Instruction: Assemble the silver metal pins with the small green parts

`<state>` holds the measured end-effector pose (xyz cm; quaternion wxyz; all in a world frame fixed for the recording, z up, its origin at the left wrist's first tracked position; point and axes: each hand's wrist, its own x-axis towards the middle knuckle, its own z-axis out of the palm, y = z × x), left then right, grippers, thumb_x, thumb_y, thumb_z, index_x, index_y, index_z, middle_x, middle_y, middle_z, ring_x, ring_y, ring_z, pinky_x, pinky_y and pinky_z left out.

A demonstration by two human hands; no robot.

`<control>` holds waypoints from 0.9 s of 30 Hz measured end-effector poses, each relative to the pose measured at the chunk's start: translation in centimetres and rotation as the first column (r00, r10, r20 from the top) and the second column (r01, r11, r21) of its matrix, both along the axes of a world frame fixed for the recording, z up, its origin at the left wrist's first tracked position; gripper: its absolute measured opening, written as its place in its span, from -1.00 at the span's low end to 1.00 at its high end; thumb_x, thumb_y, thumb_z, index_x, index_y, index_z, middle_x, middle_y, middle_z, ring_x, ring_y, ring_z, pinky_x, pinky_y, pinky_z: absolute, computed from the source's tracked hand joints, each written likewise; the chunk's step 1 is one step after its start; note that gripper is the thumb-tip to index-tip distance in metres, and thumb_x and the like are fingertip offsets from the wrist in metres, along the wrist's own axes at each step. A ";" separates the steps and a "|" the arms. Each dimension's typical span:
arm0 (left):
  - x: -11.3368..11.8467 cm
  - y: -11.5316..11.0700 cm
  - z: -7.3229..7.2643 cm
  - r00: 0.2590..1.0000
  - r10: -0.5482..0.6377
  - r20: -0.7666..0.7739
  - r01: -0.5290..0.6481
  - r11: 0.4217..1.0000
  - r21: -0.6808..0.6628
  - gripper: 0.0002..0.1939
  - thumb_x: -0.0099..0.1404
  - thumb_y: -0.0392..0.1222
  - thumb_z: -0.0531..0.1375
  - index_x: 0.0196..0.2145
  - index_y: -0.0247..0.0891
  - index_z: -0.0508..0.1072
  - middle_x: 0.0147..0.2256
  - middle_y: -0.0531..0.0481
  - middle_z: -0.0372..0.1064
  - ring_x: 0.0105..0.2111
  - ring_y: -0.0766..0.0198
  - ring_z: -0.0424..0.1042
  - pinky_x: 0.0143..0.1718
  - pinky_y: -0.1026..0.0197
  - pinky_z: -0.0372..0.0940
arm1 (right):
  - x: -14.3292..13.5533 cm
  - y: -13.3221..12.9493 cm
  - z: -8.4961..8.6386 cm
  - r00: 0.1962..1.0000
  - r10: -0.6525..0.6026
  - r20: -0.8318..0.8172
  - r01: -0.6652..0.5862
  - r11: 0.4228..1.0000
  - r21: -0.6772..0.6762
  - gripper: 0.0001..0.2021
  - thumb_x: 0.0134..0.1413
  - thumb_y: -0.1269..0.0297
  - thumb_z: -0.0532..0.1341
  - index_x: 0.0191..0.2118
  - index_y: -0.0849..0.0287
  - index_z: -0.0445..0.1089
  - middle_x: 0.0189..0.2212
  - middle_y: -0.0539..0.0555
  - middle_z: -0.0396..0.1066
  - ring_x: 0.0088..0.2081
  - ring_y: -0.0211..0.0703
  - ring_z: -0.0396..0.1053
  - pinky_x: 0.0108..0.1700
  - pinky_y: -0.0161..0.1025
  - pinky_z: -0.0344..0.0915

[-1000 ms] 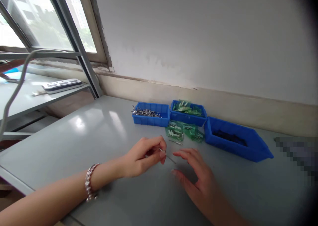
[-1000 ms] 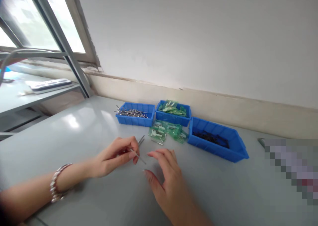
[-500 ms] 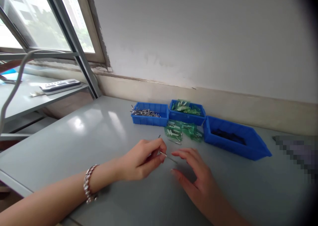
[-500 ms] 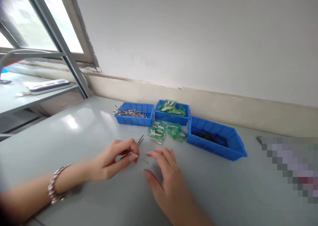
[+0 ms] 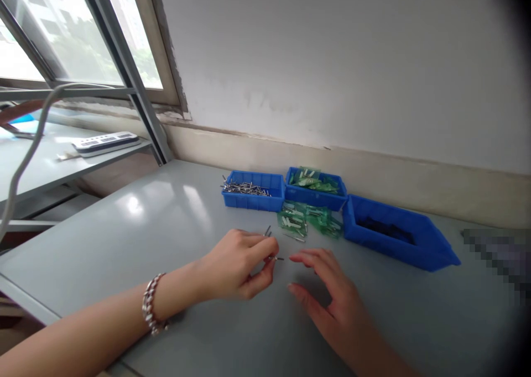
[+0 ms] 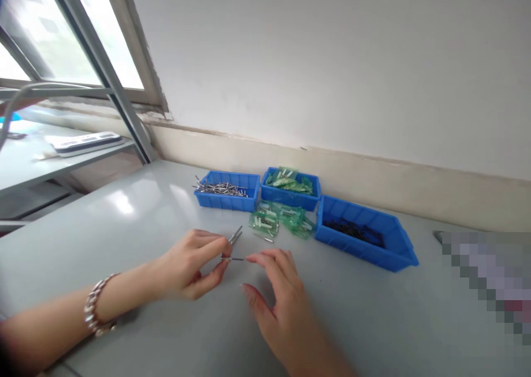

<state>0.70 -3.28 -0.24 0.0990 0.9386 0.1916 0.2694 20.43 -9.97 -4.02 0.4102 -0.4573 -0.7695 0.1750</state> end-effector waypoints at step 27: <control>-5.4 7.4 2.8 0.630 0.758 0.170 -0.772 0.635 0.027 -0.83 0.28 -0.11 -0.04 -0.33 -0.27 0.22 -0.55 0.07 0.32 -0.61 0.38 0.20 -0.49 0.31 0.08 | -0.1 -0.2 0.2 0.998 -0.056 0.037 0.056 0.998 -0.004 -0.78 0.17 0.33 0.10 -0.06 -0.03 0.21 -0.16 0.00 0.28 -0.07 -0.16 0.24 -0.08 -0.24 0.26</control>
